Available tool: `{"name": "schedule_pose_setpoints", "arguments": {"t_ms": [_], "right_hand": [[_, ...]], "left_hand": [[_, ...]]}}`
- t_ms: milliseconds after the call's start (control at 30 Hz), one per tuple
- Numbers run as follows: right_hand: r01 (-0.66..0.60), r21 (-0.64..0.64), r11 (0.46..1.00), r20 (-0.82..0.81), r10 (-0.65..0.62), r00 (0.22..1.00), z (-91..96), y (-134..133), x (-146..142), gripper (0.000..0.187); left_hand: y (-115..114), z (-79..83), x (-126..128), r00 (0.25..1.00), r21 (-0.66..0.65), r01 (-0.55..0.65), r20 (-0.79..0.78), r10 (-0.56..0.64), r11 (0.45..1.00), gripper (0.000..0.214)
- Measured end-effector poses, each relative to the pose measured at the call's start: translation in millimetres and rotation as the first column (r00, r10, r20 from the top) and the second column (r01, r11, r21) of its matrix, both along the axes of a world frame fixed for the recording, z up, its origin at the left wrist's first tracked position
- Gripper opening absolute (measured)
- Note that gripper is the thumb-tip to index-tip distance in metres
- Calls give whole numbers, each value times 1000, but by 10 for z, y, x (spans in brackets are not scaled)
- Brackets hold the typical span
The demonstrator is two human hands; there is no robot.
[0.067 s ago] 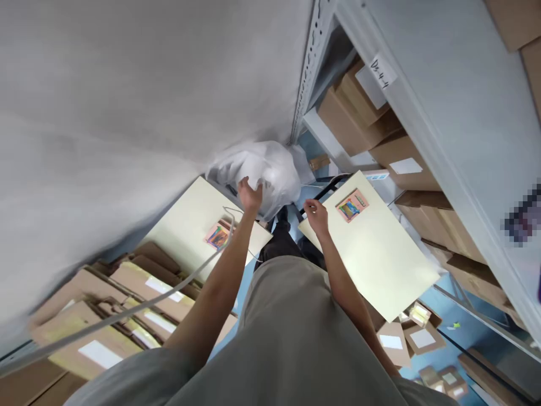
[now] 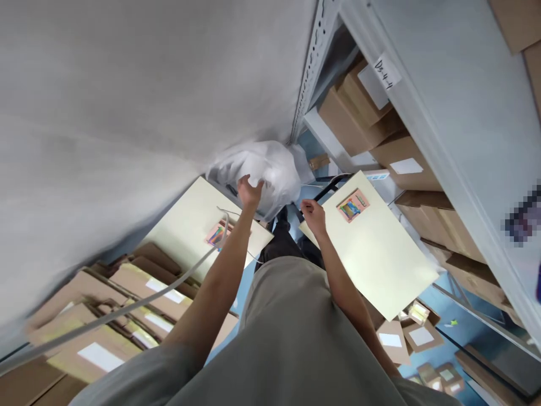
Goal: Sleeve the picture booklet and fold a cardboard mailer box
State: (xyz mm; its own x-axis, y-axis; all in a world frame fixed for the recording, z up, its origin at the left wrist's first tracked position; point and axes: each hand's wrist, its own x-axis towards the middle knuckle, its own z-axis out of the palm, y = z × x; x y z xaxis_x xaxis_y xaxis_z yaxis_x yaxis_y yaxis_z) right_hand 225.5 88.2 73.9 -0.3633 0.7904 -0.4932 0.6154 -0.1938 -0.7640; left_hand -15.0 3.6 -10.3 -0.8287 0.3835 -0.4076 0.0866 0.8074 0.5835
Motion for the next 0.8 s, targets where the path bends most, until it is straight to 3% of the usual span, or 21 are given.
{"name": "schedule_pose_setpoints", "arguments": {"t_ms": [200, 433, 800], "right_hand": [[-37, 4, 999, 21, 37, 999, 30, -134, -67, 25], [-27, -4, 1000, 51, 27, 998, 57, -181, 20, 24], [-48, 1, 999, 42, 48, 998, 86, -137, 1, 22]], "left_hand": [[132, -189, -229, 996, 62, 90, 12, -91, 994, 43], [80, -296, -339, 994, 42, 104, 12, -105, 994, 40], [31, -309, -436, 993, 55, 69, 94, -74, 996, 35]]}}
